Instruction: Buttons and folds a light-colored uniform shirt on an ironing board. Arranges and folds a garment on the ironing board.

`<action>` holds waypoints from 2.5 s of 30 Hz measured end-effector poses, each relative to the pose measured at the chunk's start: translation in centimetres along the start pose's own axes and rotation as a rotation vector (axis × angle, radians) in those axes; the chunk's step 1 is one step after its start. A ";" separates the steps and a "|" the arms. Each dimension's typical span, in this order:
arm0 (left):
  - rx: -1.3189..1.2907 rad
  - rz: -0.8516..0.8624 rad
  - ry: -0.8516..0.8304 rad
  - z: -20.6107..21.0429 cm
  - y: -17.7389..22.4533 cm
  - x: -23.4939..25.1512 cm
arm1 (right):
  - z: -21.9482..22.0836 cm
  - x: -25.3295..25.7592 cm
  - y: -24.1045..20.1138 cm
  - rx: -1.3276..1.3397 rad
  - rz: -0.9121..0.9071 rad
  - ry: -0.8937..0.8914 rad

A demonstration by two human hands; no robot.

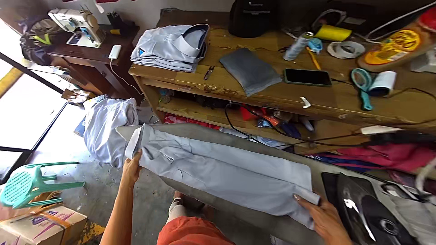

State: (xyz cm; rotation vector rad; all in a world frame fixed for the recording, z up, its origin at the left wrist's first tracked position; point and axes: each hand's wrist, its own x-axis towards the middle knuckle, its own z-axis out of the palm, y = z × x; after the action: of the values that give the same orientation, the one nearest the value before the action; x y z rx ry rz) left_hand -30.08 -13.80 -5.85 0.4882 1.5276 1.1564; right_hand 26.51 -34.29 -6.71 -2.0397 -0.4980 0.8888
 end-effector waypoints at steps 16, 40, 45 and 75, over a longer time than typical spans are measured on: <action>1.049 1.108 -0.594 4.9 -3.9 -6.7 | 7.0 -4.7 -2.0 -0.557 -0.910 -0.003; 0.959 0.666 0.000 -5.7 -1.8 -2.4 | 29.9 -8.1 -6.6 -0.450 -1.129 -0.535; 0.923 0.519 -0.067 -7.5 -3.1 -1.2 | 30.4 -8.1 -7.4 -0.285 -1.018 -0.541; 0.992 0.663 -0.103 3.6 0.8 0.1 | 27.4 -8.5 -5.5 -0.577 -1.421 -0.591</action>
State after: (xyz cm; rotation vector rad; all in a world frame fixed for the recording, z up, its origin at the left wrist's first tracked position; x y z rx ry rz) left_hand -27.07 -11.95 -4.97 1.7874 1.8369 0.7235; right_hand 0.31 -21.62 -9.69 -1.2045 -2.3197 0.3818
